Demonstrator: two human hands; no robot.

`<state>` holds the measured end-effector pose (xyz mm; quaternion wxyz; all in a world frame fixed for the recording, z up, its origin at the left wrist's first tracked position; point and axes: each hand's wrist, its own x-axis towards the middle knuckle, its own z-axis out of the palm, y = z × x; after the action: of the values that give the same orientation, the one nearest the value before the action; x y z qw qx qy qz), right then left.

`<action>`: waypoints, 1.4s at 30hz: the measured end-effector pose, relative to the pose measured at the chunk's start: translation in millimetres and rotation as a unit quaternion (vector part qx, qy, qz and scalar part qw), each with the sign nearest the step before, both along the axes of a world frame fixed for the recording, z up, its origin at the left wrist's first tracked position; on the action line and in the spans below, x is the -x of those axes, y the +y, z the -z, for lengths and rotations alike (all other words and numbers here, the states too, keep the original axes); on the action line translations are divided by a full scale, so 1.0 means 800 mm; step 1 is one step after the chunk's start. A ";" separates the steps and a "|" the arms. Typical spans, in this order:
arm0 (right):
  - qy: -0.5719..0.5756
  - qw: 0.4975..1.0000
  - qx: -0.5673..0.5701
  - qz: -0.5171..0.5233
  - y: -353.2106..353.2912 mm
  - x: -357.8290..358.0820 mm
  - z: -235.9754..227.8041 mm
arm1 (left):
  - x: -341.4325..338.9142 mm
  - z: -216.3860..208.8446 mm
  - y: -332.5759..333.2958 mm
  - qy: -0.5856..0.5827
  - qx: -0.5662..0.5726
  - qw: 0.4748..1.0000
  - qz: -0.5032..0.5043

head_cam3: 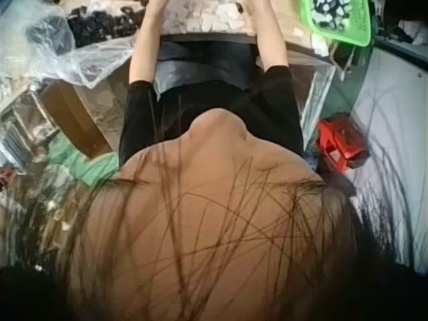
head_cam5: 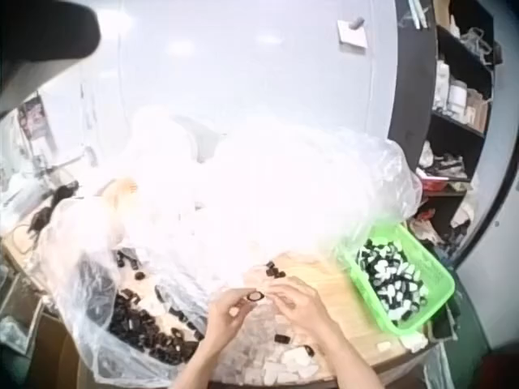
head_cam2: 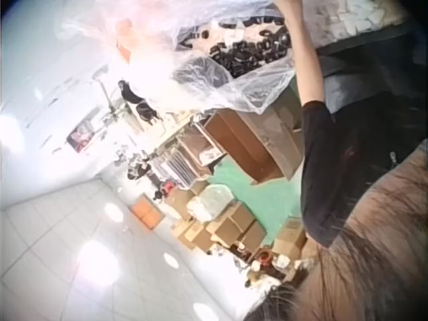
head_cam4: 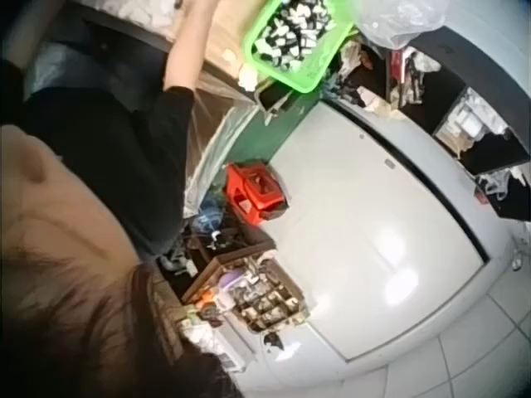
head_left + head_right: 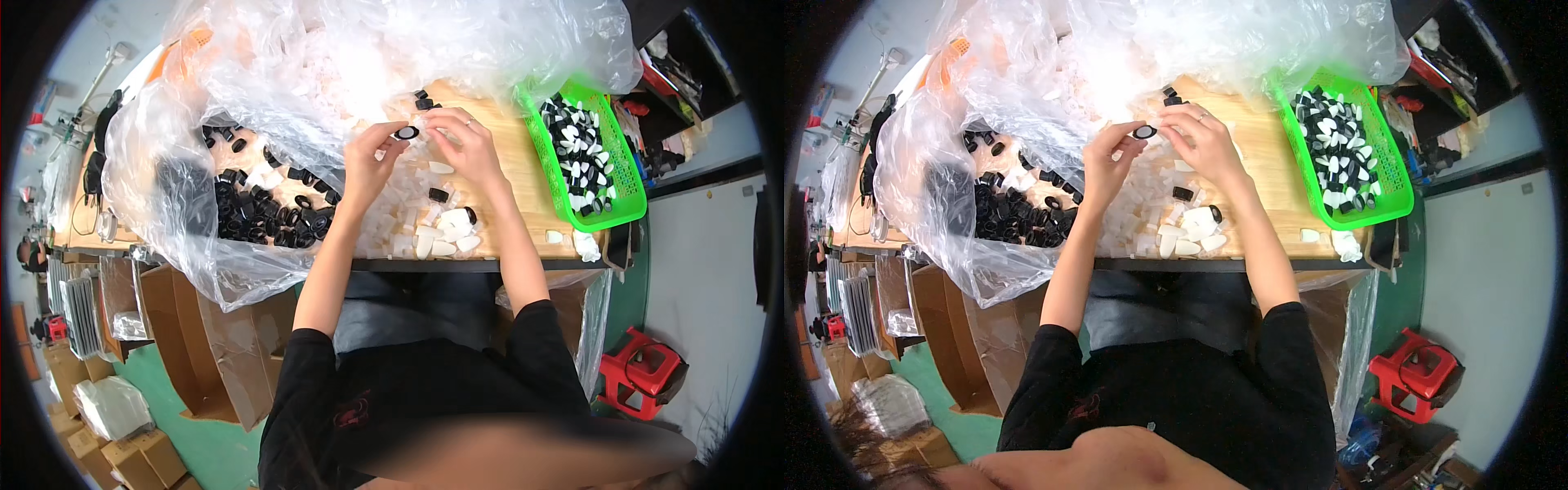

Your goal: Assembling black plastic components with white inserts at a workbench.

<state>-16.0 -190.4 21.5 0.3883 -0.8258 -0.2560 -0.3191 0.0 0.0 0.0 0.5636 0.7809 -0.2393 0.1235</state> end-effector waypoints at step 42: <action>-0.172 0.847 -0.019 0.502 -0.141 0.004 -0.019 | 0.050 0.003 0.142 0.028 -0.337 0.910 -0.239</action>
<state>-19.2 -303.1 36.5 0.1405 -0.7661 0.1369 -0.6121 -40.0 113.6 -2.5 0.2265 0.9615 -0.0575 0.1448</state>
